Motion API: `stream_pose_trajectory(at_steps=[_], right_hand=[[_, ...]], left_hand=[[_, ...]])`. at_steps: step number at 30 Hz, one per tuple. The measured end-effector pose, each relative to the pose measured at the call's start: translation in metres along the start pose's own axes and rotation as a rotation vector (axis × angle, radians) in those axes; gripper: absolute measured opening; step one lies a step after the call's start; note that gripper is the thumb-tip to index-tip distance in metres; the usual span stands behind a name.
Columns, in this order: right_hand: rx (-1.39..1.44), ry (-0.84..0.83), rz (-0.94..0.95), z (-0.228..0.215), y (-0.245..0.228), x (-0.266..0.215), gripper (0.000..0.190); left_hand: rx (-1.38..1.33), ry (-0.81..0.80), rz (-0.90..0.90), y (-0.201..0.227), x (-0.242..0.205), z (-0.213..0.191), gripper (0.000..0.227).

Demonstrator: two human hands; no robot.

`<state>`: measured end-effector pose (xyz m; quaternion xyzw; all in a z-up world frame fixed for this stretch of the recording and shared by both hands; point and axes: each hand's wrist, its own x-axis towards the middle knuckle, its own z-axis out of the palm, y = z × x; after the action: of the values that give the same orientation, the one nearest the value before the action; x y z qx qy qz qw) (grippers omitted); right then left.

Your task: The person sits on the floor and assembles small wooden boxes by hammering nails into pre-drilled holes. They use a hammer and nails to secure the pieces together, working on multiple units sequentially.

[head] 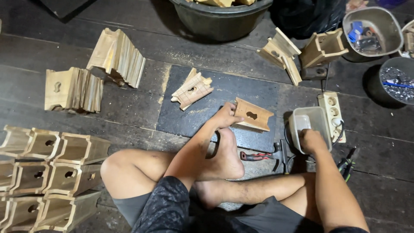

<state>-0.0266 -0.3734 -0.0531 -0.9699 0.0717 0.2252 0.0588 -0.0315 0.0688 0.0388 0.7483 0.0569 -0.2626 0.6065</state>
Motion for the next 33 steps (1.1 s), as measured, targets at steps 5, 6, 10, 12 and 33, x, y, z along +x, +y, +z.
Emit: stream_pose_trajectory(at_steps=[5, 6, 10, 12, 33], right_hand=[[0.132, 0.056, -0.019, 0.008, 0.008, 0.008, 0.031], [0.211, 0.106, -0.038, 0.0, 0.006, -0.001, 0.031], [0.242, 0.18, -0.049, -0.005, 0.011, -0.007, 0.029], [0.187, 0.212, -0.045, 0.003, 0.02, -0.003, 0.03], [0.723, 0.366, -0.512, -0.053, -0.193, -0.129, 0.025]], left_hand=[[0.038, -0.176, 0.016, 0.036, -0.011, 0.006, 0.092], [-0.024, -0.223, 0.059, 0.036, -0.007, 0.008, 0.077], [0.005, -0.214, 0.064, 0.021, 0.015, 0.017, 0.082], [0.142, -0.175, 0.034, 0.004, 0.031, 0.025, 0.1], [0.078, -0.074, 0.062, -0.014, 0.018, 0.03, 0.086]])
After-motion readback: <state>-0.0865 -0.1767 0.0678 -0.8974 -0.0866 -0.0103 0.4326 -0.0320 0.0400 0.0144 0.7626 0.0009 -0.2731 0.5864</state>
